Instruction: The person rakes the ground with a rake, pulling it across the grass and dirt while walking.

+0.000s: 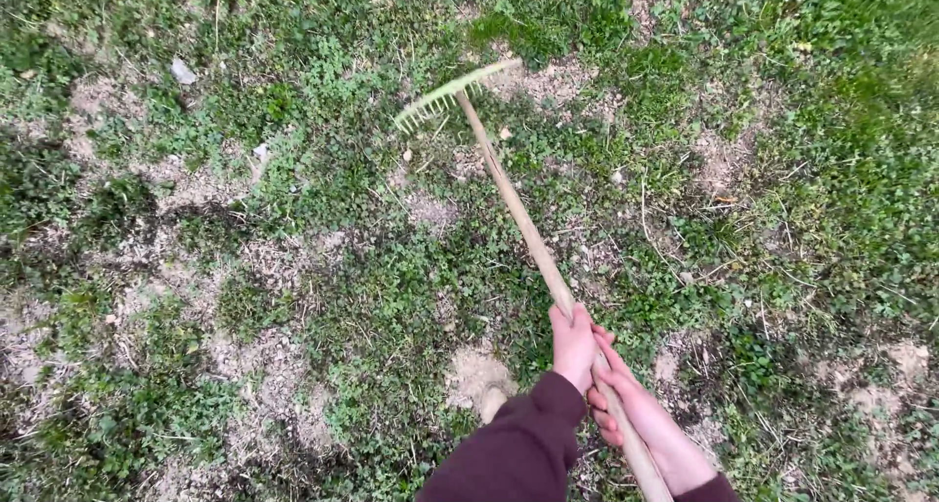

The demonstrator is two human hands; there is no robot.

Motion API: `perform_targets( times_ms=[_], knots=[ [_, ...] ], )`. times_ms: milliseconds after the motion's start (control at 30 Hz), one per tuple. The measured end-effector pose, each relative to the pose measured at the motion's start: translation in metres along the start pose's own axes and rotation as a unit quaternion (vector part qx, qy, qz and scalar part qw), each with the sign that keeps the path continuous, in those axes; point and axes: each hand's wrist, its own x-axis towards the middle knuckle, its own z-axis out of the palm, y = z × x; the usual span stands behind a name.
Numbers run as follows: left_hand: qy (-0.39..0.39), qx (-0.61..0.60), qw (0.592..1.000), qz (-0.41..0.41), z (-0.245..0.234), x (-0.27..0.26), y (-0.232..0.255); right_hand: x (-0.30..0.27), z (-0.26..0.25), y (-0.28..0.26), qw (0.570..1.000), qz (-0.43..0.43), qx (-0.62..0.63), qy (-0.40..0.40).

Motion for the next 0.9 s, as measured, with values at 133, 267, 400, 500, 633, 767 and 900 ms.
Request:
perform_targets(
  times_ms=[133, 267, 400, 500, 633, 767, 900],
  knots=[
    [-0.005, 0.049, 0.997, 0.066, 0.000, 0.022, 0.042, 0.022, 0.022, -0.017, 0.998, -0.020, 0.024, -0.053],
    [-0.004, 0.001, 0.998, 0.059, -0.002, 0.039, 0.086, 0.037, 0.060, -0.041, 0.996, -0.029, 0.019, -0.081],
    [0.018, -0.041, 0.995, 0.089, -0.005, 0.086, 0.118, 0.077, 0.094, -0.065, 0.996, -0.024, 0.006, -0.087],
    [0.030, -0.046, 0.994, 0.090, -0.006, 0.119, 0.161, 0.114, 0.129, -0.090, 0.994, -0.030, -0.030, -0.101],
    [0.039, -0.030, 0.995, 0.089, -0.004, 0.162, 0.241, 0.175, 0.180, -0.130, 0.994, -0.019, -0.055, -0.092],
    [0.043, -0.011, 0.989, 0.143, -0.003, 0.238, 0.305, 0.239, 0.235, -0.173, 0.989, -0.052, -0.043, -0.133],
    [0.039, 0.023, 0.976, 0.212, -0.002, 0.318, 0.364, 0.295, 0.284, -0.217, 0.982, -0.073, -0.024, -0.175]
  ],
)
